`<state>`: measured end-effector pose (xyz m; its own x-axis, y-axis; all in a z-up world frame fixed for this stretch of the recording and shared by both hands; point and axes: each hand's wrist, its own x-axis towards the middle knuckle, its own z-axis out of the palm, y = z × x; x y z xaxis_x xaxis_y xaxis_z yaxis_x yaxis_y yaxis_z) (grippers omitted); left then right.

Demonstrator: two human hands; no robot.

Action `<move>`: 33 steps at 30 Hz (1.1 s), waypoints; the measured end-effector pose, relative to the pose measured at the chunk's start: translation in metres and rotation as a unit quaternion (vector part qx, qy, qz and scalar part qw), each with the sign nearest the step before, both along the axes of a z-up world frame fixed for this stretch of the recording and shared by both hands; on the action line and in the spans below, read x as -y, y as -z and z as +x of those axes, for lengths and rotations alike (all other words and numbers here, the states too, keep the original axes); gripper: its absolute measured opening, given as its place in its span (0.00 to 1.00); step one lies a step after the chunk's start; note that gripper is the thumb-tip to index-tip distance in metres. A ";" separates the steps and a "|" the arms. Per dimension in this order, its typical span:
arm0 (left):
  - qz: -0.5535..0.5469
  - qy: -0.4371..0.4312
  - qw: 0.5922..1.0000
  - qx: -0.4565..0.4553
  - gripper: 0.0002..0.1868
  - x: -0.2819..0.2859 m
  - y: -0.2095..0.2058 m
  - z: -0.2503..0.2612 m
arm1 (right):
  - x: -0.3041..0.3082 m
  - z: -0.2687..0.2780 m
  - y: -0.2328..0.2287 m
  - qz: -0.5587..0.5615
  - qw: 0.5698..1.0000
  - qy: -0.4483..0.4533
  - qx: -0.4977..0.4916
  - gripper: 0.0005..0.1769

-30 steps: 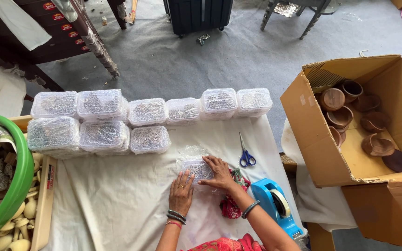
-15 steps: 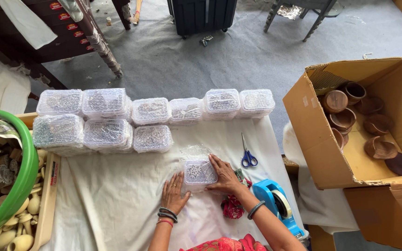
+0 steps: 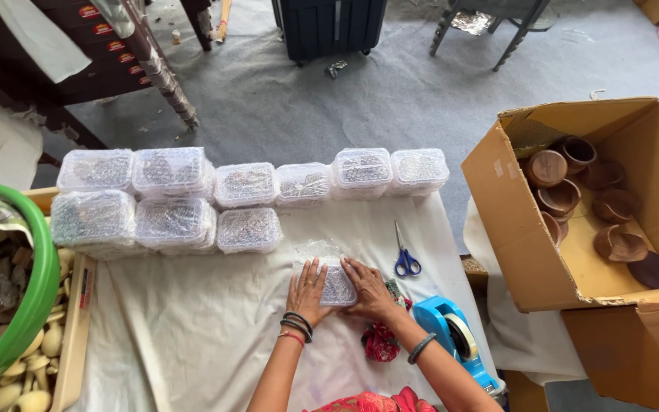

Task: The person places a small decorative item into a clear plastic container and closes the lid. They then wrap the container in bubble wrap and secure it with clear packing tape, repeating the process for multiple items.

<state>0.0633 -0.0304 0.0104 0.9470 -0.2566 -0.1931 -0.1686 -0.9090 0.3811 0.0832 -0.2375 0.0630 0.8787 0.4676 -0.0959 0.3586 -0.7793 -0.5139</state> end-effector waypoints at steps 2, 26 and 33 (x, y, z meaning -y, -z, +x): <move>0.030 0.017 0.999 0.014 0.64 -0.004 0.010 0.002 | 0.013 0.000 -0.008 -0.029 0.999 0.021 -0.028 0.72; 0.033 0.013 0.999 -0.009 0.71 -0.012 -0.005 0.012 | 0.006 0.006 0.019 0.008 0.999 0.012 -0.050 0.76; -0.019 0.047 0.998 -0.033 0.73 -0.038 -0.001 0.029 | 0.006 0.003 0.016 0.017 0.999 0.020 -0.030 0.76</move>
